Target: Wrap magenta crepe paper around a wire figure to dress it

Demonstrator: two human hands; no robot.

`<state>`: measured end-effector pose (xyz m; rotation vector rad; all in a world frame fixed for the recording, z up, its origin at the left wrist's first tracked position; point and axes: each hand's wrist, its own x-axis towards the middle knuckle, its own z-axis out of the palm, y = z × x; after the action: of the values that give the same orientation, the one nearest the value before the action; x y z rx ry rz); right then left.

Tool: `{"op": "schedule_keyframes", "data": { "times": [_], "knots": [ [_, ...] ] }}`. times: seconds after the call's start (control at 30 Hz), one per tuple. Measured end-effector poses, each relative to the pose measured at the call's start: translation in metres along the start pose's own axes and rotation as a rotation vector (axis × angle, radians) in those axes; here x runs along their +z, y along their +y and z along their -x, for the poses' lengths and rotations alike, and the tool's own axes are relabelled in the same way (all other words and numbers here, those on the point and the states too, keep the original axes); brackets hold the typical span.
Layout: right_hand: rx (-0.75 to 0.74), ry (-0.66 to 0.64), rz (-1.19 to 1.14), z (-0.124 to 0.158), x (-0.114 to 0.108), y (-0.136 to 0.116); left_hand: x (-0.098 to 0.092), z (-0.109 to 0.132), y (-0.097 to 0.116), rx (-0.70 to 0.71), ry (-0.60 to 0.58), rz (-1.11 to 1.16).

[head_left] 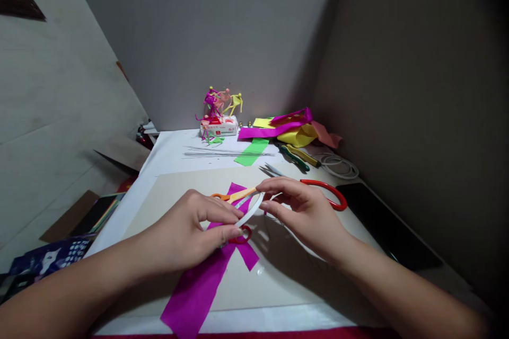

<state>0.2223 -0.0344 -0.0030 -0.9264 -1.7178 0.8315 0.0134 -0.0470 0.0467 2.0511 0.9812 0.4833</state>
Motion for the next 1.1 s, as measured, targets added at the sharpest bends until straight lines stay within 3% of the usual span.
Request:
{"op": "schedule_keyframes", "data": {
  "times": [0.1,0.33,0.4,0.5,0.63,0.87,1.1],
  "knots": [
    [-0.05,0.018,-0.034,0.002,0.0,0.003,0.004,-0.001,0.0,-0.067,-0.049,-0.035],
    [-0.385,-0.022,0.106,0.014,0.002,0.001,0.015,-0.003,-0.004,-0.117,-0.088,0.167],
    [-0.337,-0.001,0.049,0.016,0.005,-0.001,0.019,-0.003,-0.007,-0.068,-0.051,0.152],
    [-0.073,0.054,-0.142,0.017,0.009,-0.003,0.024,-0.002,-0.011,0.058,0.084,0.03],
    [0.126,-0.001,-0.343,0.016,0.011,-0.005,0.029,-0.002,-0.019,0.205,0.175,-0.096],
    [0.084,0.05,-0.361,0.02,0.013,-0.003,0.037,-0.006,-0.029,0.453,0.31,-0.247],
    [-0.038,0.076,-0.268,0.024,0.016,-0.001,0.038,-0.007,-0.024,0.464,0.327,-0.269]
  ]
}}
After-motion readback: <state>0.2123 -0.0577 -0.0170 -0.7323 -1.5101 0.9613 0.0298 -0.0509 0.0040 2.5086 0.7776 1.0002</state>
